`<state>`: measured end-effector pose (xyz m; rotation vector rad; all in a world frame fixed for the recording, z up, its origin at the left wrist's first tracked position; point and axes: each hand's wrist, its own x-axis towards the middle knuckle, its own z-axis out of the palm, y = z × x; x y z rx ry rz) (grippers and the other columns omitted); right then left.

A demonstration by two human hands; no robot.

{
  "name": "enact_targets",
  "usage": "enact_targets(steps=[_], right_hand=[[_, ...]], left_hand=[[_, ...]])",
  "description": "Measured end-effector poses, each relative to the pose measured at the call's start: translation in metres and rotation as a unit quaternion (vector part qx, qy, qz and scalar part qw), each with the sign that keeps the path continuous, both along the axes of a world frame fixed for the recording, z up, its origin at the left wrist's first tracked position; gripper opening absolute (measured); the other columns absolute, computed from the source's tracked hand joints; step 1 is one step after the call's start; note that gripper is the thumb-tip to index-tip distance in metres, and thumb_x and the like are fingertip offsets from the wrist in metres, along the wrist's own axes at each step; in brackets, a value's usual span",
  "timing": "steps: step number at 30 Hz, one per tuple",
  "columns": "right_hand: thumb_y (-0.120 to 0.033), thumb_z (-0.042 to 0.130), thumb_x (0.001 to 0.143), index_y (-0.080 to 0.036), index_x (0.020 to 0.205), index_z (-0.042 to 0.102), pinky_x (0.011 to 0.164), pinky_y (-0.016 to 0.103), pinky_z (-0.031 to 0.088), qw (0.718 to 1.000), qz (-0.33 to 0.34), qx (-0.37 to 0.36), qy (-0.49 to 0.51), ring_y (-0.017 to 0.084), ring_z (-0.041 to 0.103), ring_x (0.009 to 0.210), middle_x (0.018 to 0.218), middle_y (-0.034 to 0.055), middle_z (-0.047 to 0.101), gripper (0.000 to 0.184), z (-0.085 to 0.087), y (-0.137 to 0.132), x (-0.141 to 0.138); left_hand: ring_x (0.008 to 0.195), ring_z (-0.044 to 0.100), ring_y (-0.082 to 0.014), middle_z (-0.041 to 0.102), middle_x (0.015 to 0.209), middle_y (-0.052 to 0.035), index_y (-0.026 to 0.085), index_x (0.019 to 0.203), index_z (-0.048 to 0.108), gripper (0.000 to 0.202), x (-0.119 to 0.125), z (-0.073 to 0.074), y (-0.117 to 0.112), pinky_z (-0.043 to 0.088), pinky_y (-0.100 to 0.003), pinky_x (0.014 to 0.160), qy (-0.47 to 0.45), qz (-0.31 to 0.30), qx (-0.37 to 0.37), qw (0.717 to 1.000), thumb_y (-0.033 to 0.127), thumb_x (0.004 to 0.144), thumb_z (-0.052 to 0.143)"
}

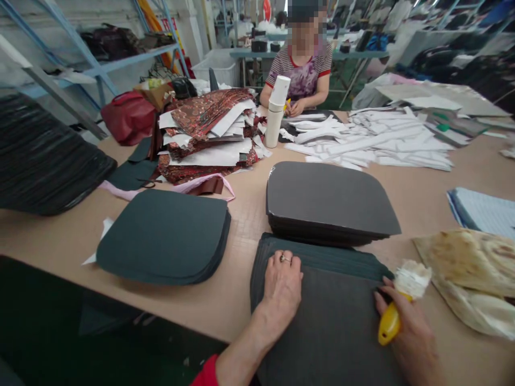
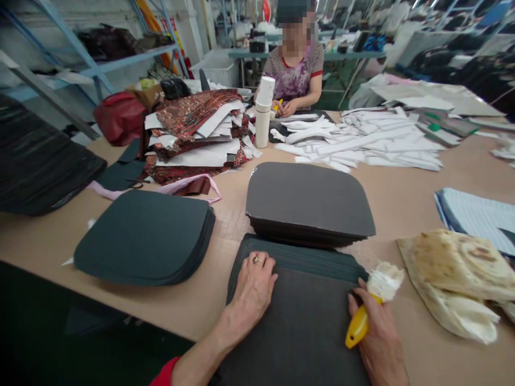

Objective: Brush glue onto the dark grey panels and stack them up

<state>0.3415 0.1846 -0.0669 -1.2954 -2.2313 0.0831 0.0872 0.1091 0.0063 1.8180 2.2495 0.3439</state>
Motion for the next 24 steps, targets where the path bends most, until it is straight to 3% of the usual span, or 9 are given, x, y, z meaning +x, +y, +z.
enact_targets(steps=[5,8,11,15,17,20,24], right_hand=[[-0.054,0.039,0.088,-0.016,0.100,0.058,0.084,0.044,0.049,1.000,0.006,0.002,0.001,0.030,0.059,0.101,0.115,0.0156,0.060,0.044,0.000,-0.001,-0.002],[-0.056,0.039,0.088,-0.016,0.100,0.058,0.082,0.043,0.049,1.000,-0.010,-0.005,0.001,0.029,0.060,0.100,0.115,0.0153,0.060,0.046,-0.001,-0.001,-0.002],[-0.060,0.035,0.087,-0.017,0.099,0.059,0.078,0.042,0.050,0.999,-0.044,-0.029,-0.008,0.029,0.060,0.096,0.113,0.0149,0.060,0.051,0.001,0.003,-0.004],[-0.063,0.033,0.086,-0.016,0.099,0.059,0.076,0.044,0.049,0.995,-0.083,-0.045,-0.010,0.032,0.059,0.096,0.105,0.0161,0.061,0.055,0.013,0.005,-0.012],[-0.059,0.038,0.086,-0.016,0.102,0.058,0.082,0.045,0.048,0.997,-0.072,-0.038,0.007,0.032,0.058,0.101,0.109,0.0158,0.060,0.050,0.017,0.001,-0.017],[-0.053,0.042,0.087,-0.018,0.104,0.056,0.089,0.044,0.045,0.999,-0.001,-0.045,0.025,0.029,0.056,0.107,0.119,0.0142,0.058,0.041,0.017,-0.012,-0.023],[-0.051,0.042,0.088,-0.018,0.101,0.056,0.087,0.045,0.047,0.998,0.038,-0.040,-0.002,0.029,0.056,0.107,0.122,0.0135,0.057,0.038,0.009,-0.020,-0.026]], left_hand=[[0.103,0.051,-0.0250,0.055,0.108,-0.0101,0.016,0.097,0.054,0.014,-0.032,0.000,-0.019,0.047,-0.043,0.088,-0.012,0.046,0.008,0.999,0.015,0.084,0.050],[0.120,0.042,-0.0301,0.049,0.126,-0.0147,0.012,0.108,0.053,0.026,-0.032,0.002,-0.033,0.040,-0.050,0.099,0.011,0.079,0.033,0.996,0.010,0.083,0.047],[0.131,0.031,-0.0303,0.038,0.141,-0.0129,0.014,0.124,0.045,0.041,-0.010,0.002,-0.043,0.035,-0.050,0.105,0.012,0.025,0.067,0.997,0.014,0.084,0.047],[0.132,0.032,-0.0290,0.039,0.142,-0.0121,0.015,0.129,0.045,0.046,0.020,-0.008,-0.037,0.035,-0.047,0.107,-0.016,-0.071,0.051,0.996,0.032,0.087,0.050],[0.132,0.032,-0.0293,0.039,0.142,-0.0131,0.014,0.129,0.045,0.046,0.025,-0.014,-0.029,0.034,-0.047,0.107,-0.024,-0.080,0.038,0.996,0.034,0.087,0.048],[0.134,0.029,-0.0290,0.036,0.144,-0.0133,0.013,0.132,0.041,0.050,0.024,-0.018,-0.021,0.031,-0.046,0.109,-0.027,-0.076,0.040,0.996,0.035,0.088,0.047],[0.136,0.025,-0.0267,0.033,0.145,-0.0136,0.013,0.134,0.038,0.057,0.012,-0.022,-0.033,0.032,-0.043,0.109,-0.007,-0.057,0.055,0.997,0.043,0.087,0.046]])
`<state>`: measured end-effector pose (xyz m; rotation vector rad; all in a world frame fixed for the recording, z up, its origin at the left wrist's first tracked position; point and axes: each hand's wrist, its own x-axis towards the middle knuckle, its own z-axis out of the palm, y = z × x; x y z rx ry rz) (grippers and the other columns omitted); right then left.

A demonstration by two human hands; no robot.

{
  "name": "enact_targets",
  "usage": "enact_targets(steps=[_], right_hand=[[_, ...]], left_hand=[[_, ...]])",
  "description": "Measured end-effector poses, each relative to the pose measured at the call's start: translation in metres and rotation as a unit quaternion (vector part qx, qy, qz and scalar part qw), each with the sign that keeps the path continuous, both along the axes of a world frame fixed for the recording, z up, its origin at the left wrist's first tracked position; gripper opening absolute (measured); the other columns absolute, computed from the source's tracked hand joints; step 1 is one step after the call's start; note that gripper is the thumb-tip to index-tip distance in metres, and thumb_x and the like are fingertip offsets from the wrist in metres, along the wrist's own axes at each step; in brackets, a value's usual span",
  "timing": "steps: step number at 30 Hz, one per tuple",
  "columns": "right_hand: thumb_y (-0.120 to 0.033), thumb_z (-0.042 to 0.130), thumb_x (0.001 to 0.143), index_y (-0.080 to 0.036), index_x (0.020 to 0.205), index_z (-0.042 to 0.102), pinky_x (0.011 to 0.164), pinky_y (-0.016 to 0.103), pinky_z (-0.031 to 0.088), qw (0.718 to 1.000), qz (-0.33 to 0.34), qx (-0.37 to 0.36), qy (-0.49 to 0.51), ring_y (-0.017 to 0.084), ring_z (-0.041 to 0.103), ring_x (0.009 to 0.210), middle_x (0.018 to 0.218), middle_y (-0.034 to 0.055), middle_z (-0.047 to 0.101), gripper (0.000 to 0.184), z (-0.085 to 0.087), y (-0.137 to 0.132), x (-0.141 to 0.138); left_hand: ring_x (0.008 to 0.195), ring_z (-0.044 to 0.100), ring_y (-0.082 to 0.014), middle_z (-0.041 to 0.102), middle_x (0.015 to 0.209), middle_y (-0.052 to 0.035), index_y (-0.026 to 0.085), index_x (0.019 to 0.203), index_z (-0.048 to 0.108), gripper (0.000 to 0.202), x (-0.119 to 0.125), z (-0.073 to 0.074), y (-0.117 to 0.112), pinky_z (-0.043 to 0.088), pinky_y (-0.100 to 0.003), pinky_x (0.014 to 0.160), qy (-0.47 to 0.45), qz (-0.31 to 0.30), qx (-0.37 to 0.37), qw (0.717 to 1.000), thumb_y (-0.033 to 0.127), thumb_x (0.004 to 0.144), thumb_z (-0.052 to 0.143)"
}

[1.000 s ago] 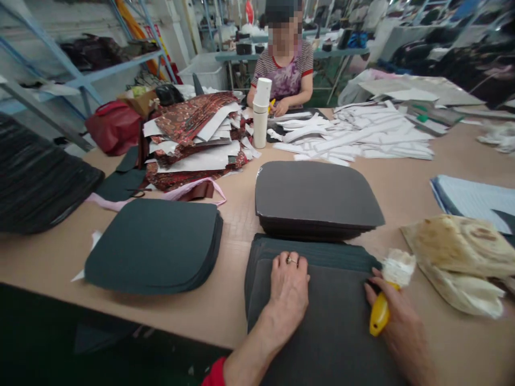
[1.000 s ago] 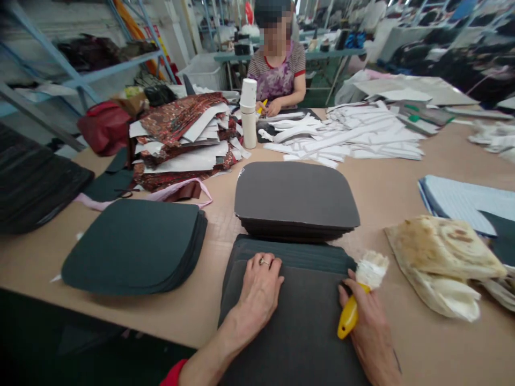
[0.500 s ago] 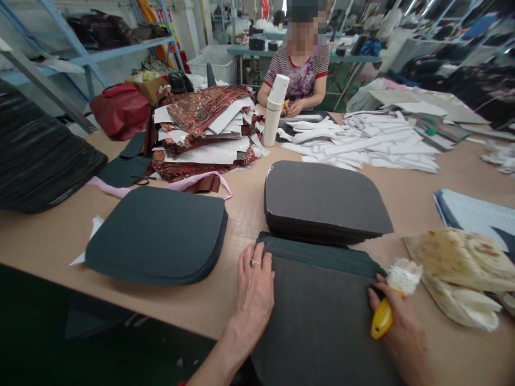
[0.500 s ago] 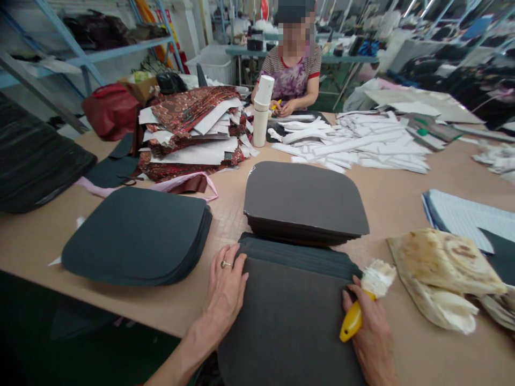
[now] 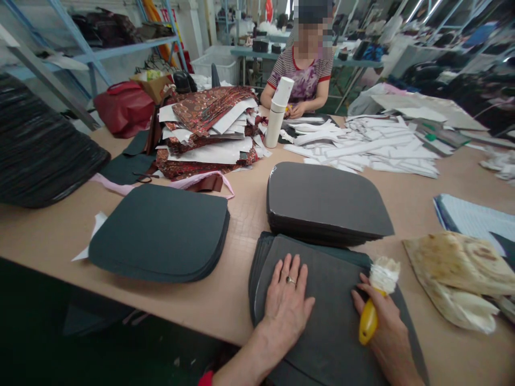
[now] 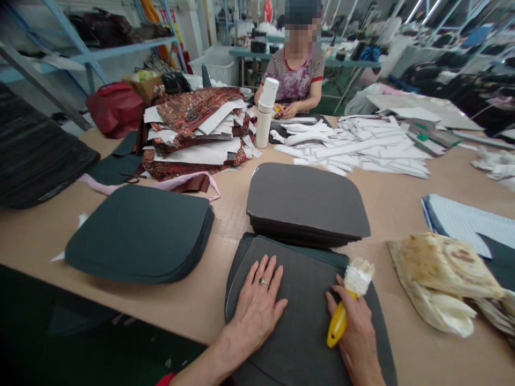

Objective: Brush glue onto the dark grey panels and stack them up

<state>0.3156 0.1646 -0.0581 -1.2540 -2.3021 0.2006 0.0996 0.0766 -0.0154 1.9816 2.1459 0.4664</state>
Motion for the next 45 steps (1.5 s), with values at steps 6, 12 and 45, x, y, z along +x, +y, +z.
enact_targets(steps=[6,12,45], right_hand=[[-0.041,0.046,0.089,-0.019,0.098,0.057,0.087,0.045,0.049,0.999,0.004,0.035,0.018,0.027,0.058,0.105,0.117,0.0130,0.060,0.026,-0.006,0.006,-0.002],[-0.026,0.054,0.086,-0.024,0.100,0.057,0.087,0.041,0.051,0.997,0.059,0.008,0.052,0.023,0.057,0.108,0.118,0.0082,0.061,0.015,0.011,-0.011,0.001],[-0.018,0.058,0.083,-0.021,0.101,0.053,0.082,0.044,0.046,0.975,-0.166,0.007,0.148,0.026,0.058,0.098,0.112,0.0103,0.063,0.019,0.027,0.011,0.063]], left_hand=[[0.132,0.032,-0.0320,0.041,0.139,-0.0184,0.011,0.135,0.036,0.054,-0.044,-0.013,-0.031,0.037,-0.055,0.101,0.054,0.132,0.034,0.989,0.035,0.088,0.046],[0.116,0.051,-0.0276,0.055,0.124,-0.0157,0.014,0.128,0.043,0.044,-0.076,-0.010,-0.002,0.047,-0.048,0.092,-0.048,0.151,0.078,0.984,0.036,0.090,0.041],[0.076,0.050,-0.0182,0.052,0.075,-0.0007,0.020,0.069,0.050,0.010,0.106,0.021,0.181,0.037,-0.031,0.071,-0.243,-0.118,-0.106,0.957,0.020,0.079,0.049]])
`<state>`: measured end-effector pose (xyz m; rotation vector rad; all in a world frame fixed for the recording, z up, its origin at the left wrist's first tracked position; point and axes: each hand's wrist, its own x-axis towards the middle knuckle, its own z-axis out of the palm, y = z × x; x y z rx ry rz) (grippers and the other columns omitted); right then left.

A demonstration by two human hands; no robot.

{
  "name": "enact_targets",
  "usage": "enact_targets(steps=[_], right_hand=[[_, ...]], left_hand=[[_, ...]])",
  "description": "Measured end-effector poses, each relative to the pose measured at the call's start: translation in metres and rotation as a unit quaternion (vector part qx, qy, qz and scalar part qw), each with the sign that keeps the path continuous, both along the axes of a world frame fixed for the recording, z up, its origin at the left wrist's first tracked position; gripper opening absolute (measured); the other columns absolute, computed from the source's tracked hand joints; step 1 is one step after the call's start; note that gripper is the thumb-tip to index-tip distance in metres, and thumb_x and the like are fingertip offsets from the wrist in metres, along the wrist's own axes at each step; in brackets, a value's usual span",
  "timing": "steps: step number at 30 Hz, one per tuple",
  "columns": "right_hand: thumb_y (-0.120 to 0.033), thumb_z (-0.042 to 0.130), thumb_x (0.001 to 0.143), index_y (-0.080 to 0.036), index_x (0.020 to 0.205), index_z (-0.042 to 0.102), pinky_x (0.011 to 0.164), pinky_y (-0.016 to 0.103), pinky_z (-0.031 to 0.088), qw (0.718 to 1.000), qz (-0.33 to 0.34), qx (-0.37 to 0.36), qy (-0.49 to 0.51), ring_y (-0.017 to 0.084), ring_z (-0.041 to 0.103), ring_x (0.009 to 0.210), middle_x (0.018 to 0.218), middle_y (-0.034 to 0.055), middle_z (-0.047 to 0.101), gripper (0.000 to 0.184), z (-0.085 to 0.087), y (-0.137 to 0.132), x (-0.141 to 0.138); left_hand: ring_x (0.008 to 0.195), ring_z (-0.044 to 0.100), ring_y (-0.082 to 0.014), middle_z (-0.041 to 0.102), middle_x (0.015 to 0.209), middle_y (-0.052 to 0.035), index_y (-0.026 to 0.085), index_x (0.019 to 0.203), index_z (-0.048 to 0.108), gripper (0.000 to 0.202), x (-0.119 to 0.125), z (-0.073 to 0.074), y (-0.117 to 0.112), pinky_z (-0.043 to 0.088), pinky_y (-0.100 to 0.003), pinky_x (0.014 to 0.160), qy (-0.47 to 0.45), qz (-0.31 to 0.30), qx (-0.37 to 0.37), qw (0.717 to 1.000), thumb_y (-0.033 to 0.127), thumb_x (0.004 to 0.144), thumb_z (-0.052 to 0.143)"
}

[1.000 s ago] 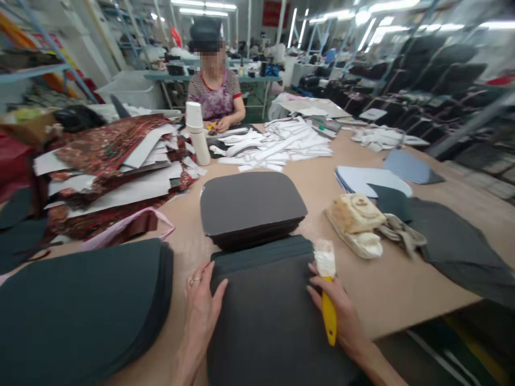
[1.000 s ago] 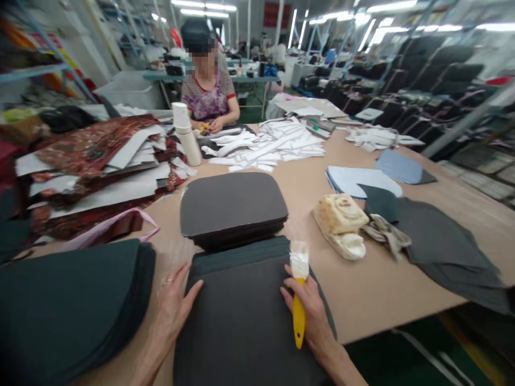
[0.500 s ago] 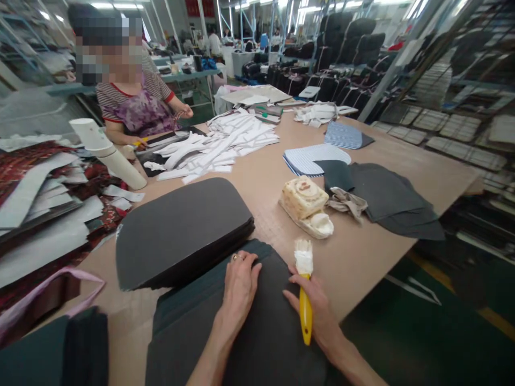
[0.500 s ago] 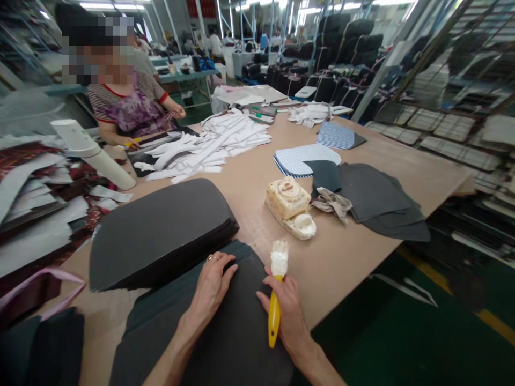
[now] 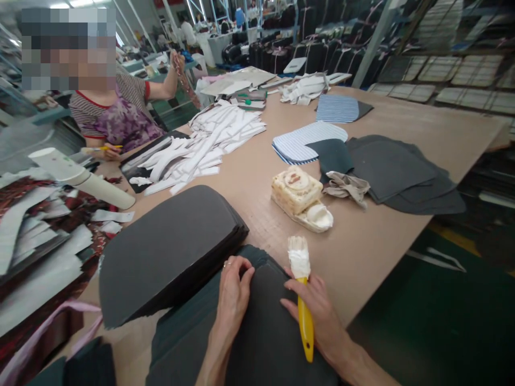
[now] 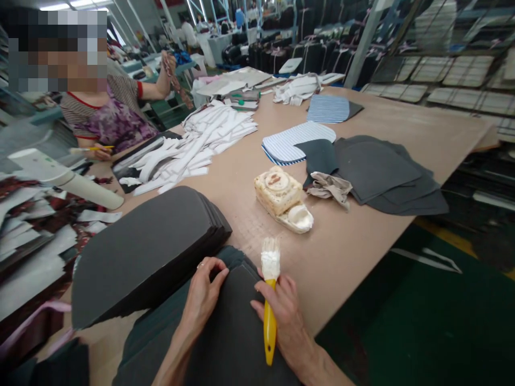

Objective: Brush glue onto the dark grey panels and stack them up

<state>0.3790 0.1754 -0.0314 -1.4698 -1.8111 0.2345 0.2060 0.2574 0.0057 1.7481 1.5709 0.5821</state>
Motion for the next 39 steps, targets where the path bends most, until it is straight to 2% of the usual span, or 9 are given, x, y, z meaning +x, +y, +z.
enact_targets(steps=[4,7,13,18,21,25,32,36,39], right_hand=[[-0.018,0.061,0.082,-0.023,0.112,0.048,0.084,0.040,0.047,0.996,0.016,-0.056,0.075,0.024,0.055,0.101,0.115,0.0080,0.060,0.033,0.011,0.013,-0.002],[-0.018,0.064,0.079,-0.024,0.115,0.046,0.079,0.036,0.050,0.990,0.022,-0.080,0.118,0.022,0.056,0.095,0.105,0.0057,0.061,0.041,0.016,0.023,-0.006],[-0.013,0.061,0.081,-0.023,0.116,0.045,0.081,0.035,0.048,0.991,-0.003,-0.034,0.126,0.021,0.054,0.095,0.103,0.0054,0.059,0.040,0.014,0.028,-0.009],[-0.013,0.061,0.081,-0.025,0.110,0.047,0.076,0.034,0.048,0.988,0.010,-0.074,0.132,0.020,0.054,0.089,0.097,0.0030,0.060,0.035,0.008,0.028,-0.010],[-0.013,0.059,0.082,-0.024,0.109,0.048,0.076,0.036,0.047,0.989,0.006,-0.090,0.119,0.021,0.054,0.089,0.097,0.0037,0.060,0.031,0.005,0.030,-0.012],[-0.014,0.058,0.082,-0.023,0.106,0.050,0.076,0.037,0.047,0.990,-0.011,-0.091,0.104,0.022,0.055,0.090,0.097,0.0047,0.061,0.027,0.001,0.031,-0.012],[-0.015,0.056,0.083,-0.021,0.103,0.054,0.075,0.035,0.048,0.991,-0.008,-0.080,0.106,0.020,0.057,0.088,0.094,0.0048,0.063,0.021,-0.004,0.030,-0.011],[-0.016,0.055,0.084,-0.021,0.102,0.055,0.074,0.035,0.049,0.991,-0.009,-0.078,0.107,0.020,0.059,0.086,0.093,0.0047,0.064,0.019,-0.007,0.030,-0.012],[-0.016,0.055,0.083,-0.022,0.103,0.055,0.075,0.035,0.048,0.992,-0.011,-0.074,0.105,0.020,0.060,0.086,0.093,0.0046,0.065,0.021,-0.006,0.030,-0.011]], left_hand=[[0.081,0.051,-0.0174,0.054,0.082,-0.0001,0.021,0.079,0.049,0.011,-0.003,0.005,-0.006,0.038,-0.030,0.076,-0.061,-0.024,-0.035,0.997,0.028,0.086,0.044],[0.085,0.051,-0.0170,0.055,0.086,-0.0001,0.022,0.080,0.049,0.013,-0.006,0.008,-0.006,0.037,-0.030,0.079,-0.078,-0.039,-0.050,0.995,0.031,0.088,0.044],[0.079,0.050,-0.0162,0.053,0.081,0.0005,0.021,0.079,0.052,0.011,-0.007,0.001,-0.003,0.038,-0.029,0.075,-0.090,-0.030,-0.039,0.995,0.029,0.086,0.049],[0.090,0.052,-0.0181,0.056,0.092,-0.0031,0.022,0.089,0.062,0.013,-0.006,-0.007,0.001,0.039,-0.031,0.080,-0.124,-0.042,-0.034,0.991,0.026,0.083,0.051],[0.088,0.053,-0.0178,0.055,0.094,-0.0040,0.022,0.086,0.066,0.014,-0.005,-0.011,0.004,0.040,-0.030,0.076,-0.130,-0.043,-0.043,0.990,0.023,0.080,0.053],[0.075,0.051,-0.0152,0.055,0.093,-0.0040,0.021,0.083,0.067,0.012,-0.001,-0.014,0.009,0.040,-0.028,0.067,-0.122,-0.034,-0.054,0.990,0.021,0.074,0.058],[0.067,0.049,-0.0129,0.055,0.090,-0.0042,0.018,0.071,0.065,0.006,0.005,-0.011,0.013,0.039,-0.026,0.060,-0.107,-0.032,-0.066,0.992,0.020,0.069,0.059],[0.069,0.051,-0.0145,0.056,0.088,-0.0044,0.018,0.070,0.064,0.006,0.007,-0.011,0.015,0.041,-0.028,0.063,-0.089,-0.036,-0.066,0.993,0.018,0.069,0.058],[0.087,0.055,-0.0191,0.056,0.090,-0.0055,0.018,0.064,0.061,0.009,0.009,-0.011,0.015,0.043,-0.033,0.077,-0.073,-0.050,-0.056,0.995,0.013,0.069,0.056]])
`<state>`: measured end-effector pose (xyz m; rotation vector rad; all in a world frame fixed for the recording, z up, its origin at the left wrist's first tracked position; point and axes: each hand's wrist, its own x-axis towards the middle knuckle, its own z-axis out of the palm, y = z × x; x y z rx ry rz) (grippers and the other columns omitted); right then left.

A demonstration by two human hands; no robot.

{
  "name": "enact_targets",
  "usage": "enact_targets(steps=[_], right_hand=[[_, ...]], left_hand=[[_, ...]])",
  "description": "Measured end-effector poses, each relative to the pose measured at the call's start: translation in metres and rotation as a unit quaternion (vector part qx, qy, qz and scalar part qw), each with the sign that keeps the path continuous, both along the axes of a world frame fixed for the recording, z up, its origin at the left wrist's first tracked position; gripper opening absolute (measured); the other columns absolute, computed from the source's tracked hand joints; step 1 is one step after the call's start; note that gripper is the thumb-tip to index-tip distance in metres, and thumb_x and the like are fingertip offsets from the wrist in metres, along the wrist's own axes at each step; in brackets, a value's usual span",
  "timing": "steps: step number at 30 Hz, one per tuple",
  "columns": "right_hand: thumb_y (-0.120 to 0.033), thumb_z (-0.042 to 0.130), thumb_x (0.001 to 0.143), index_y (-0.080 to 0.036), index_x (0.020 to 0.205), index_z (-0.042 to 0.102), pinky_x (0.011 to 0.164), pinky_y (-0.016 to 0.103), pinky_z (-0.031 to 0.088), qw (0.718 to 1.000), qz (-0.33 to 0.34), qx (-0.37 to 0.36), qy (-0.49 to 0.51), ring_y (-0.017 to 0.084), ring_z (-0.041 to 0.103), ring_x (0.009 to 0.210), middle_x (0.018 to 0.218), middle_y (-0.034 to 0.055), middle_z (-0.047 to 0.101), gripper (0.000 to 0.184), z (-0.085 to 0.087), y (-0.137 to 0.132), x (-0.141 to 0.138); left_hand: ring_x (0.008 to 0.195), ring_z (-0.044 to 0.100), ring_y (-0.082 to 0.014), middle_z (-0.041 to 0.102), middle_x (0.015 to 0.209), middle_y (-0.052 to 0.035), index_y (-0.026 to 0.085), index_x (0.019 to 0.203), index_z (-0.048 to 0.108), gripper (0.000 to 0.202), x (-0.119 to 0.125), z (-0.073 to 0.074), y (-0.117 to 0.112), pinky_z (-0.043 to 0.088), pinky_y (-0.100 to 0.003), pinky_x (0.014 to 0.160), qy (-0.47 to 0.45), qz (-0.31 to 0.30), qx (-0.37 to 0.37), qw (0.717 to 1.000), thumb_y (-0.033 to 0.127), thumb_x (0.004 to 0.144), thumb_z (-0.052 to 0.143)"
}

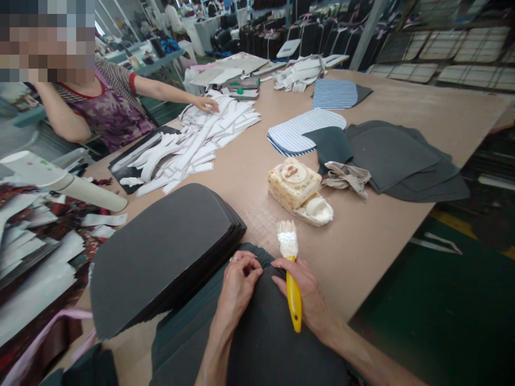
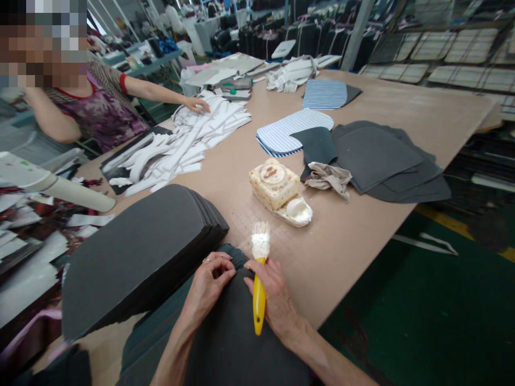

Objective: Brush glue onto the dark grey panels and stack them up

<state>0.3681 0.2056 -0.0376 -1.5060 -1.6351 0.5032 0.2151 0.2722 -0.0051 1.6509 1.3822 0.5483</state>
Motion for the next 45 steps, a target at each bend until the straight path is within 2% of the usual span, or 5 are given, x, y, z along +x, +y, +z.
enact_targets(steps=[7,15,27,33,45], right_hand=[[-0.019,0.061,0.080,-0.022,0.109,0.050,0.075,0.037,0.048,1.000,0.000,0.024,-0.018,0.022,0.058,0.088,0.097,0.0062,0.063,0.031,0.014,-0.003,0.003],[-0.021,0.060,0.081,-0.022,0.107,0.050,0.074,0.027,0.053,0.993,0.016,-0.061,0.095,0.016,0.062,0.082,0.090,0.0028,0.061,0.028,0.022,-0.004,0.001],[-0.030,0.050,0.088,-0.020,0.097,0.056,0.069,0.024,0.052,0.981,0.014,-0.111,0.156,0.015,0.063,0.079,0.087,0.0031,0.064,0.015,0.018,-0.003,0.002],[-0.030,0.048,0.089,-0.021,0.096,0.056,0.066,0.021,0.049,0.980,0.014,-0.122,0.158,0.013,0.062,0.075,0.084,0.0010,0.062,0.013,0.014,-0.007,0.004],[-0.021,0.045,0.088,-0.022,0.107,0.049,0.073,0.026,0.053,0.992,0.045,-0.068,0.095,0.017,0.065,0.088,0.097,0.0058,0.064,0.020,0.020,0.005,-0.005]], left_hand=[[0.096,0.052,-0.0209,0.055,0.096,-0.0054,0.020,0.069,0.056,0.010,0.005,0.019,-0.011,0.040,-0.036,0.086,0.027,0.009,0.090,0.996,0.017,0.077,0.050],[0.062,0.045,-0.0128,0.043,0.067,0.0040,0.021,0.076,0.045,0.016,-0.001,0.027,-0.007,0.035,-0.024,0.059,-0.007,-0.004,-0.047,0.999,0.033,0.087,0.041],[0.056,0.036,-0.0109,0.036,0.061,0.0059,0.020,0.073,0.043,0.021,-0.004,0.023,-0.005,0.028,-0.023,0.053,-0.039,0.007,-0.086,0.996,0.038,0.085,0.043],[0.055,0.042,-0.0100,0.046,0.061,0.0073,0.019,0.108,0.048,0.031,-0.008,0.017,-0.003,0.032,-0.021,0.054,-0.116,0.001,-0.148,0.982,0.035,0.081,0.052],[0.078,0.061,-0.0183,0.066,0.082,-0.0018,0.025,0.119,0.051,0.035,0.003,0.006,-0.018,0.046,-0.031,0.076,0.042,-0.004,0.031,0.999,0.029,0.085,0.047]])
